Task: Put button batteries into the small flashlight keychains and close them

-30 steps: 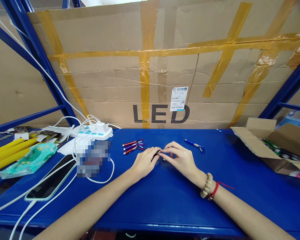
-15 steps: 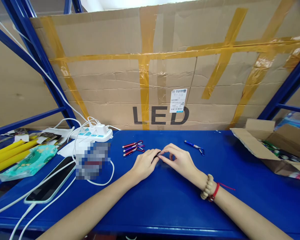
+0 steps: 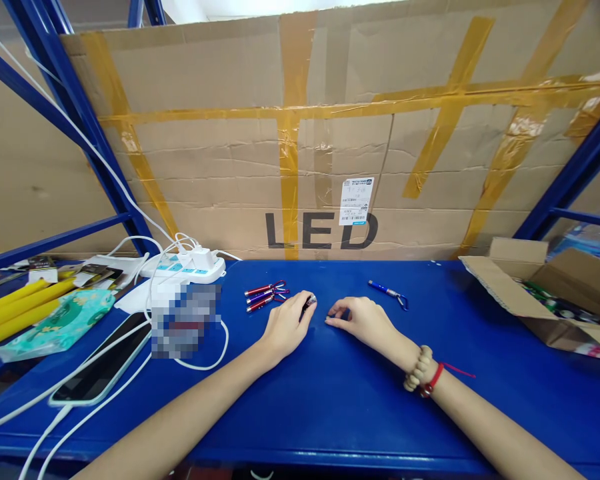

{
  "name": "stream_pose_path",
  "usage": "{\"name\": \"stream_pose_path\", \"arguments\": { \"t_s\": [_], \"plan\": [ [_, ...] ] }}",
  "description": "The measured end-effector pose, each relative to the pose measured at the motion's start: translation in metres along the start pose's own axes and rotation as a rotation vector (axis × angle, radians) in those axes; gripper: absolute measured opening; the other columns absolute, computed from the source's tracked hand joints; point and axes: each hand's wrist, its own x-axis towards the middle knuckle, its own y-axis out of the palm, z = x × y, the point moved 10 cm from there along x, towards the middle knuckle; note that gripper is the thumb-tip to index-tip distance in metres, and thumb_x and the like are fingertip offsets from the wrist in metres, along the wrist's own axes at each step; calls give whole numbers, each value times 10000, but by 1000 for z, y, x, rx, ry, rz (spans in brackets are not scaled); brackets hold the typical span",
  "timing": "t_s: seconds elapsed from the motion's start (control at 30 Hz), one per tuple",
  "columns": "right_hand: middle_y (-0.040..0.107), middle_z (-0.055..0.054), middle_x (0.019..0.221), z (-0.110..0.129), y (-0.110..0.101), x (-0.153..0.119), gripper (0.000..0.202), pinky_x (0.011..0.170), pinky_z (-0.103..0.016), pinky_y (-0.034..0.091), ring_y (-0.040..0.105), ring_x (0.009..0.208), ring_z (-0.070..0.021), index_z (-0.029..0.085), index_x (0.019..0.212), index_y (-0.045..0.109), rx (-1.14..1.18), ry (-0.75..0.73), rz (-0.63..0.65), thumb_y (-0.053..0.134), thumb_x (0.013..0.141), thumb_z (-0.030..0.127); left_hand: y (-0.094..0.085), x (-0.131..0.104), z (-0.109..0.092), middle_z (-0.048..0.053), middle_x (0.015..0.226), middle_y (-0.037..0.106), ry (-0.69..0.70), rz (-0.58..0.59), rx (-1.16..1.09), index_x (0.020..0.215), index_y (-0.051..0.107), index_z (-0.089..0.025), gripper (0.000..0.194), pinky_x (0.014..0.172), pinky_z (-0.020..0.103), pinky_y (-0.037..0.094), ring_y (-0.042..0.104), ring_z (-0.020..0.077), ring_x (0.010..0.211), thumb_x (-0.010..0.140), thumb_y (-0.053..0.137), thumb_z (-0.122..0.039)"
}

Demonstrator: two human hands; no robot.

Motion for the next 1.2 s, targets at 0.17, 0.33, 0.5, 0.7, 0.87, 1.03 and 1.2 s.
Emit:
{"name": "stream_pose_path", "arguments": {
  "t_s": [0.17,0.33,0.5,0.7,0.87,1.03,1.2],
  "plan": [
    [688,26,830,4,1,-1,108,561,-230,357,621,765,-154,243,828,670,7,18,14,590,801,311,1,0,-2,2,1004,654,27,21,-1,988,520,-226,169,736,248,471,629,163,915,939,364,-273],
    [686,19,809,1,4,-2,107,564,-225,370,628,754,-153,233,817,662,33,60,13,590,757,284,4,-1,-6,7,1032,653,65,49,9,997,527,-228,168,796,259,466,615,169,969,936,376,-273],
    [685,42,792,1,4,-2,89,568,-215,378,627,737,-137,250,797,666,59,23,26,590,750,249,7,-2,-8,0,1002,662,79,78,23,989,530,-234,183,745,250,470,630,166,927,940,361,-287],
    [668,17,890,6,-11,-3,117,556,-231,375,599,706,-133,241,858,660,68,-29,-109,557,818,278,11,-2,-7,3,945,674,81,105,44,967,539,-231,195,703,244,460,643,169,877,940,357,-297],
    [656,-22,916,16,-34,-10,222,558,-232,424,574,634,-113,220,902,667,284,-182,-361,510,869,374,14,-2,-5,17,898,679,72,118,62,979,542,-225,196,686,249,455,650,180,836,936,365,-298],
    [659,-36,903,26,-31,-13,235,543,-233,435,594,676,-129,214,918,678,331,-270,-338,499,882,361,14,-3,-2,29,931,677,63,122,61,1007,530,-221,211,685,258,459,649,189,847,943,347,-304],
    [666,-42,856,31,-30,-14,240,568,-242,458,606,702,-143,204,872,692,392,-319,-324,524,869,376,14,-5,-3,22,943,675,68,132,48,988,527,-228,190,704,256,460,646,181,863,941,355,-292]
  ]
}}
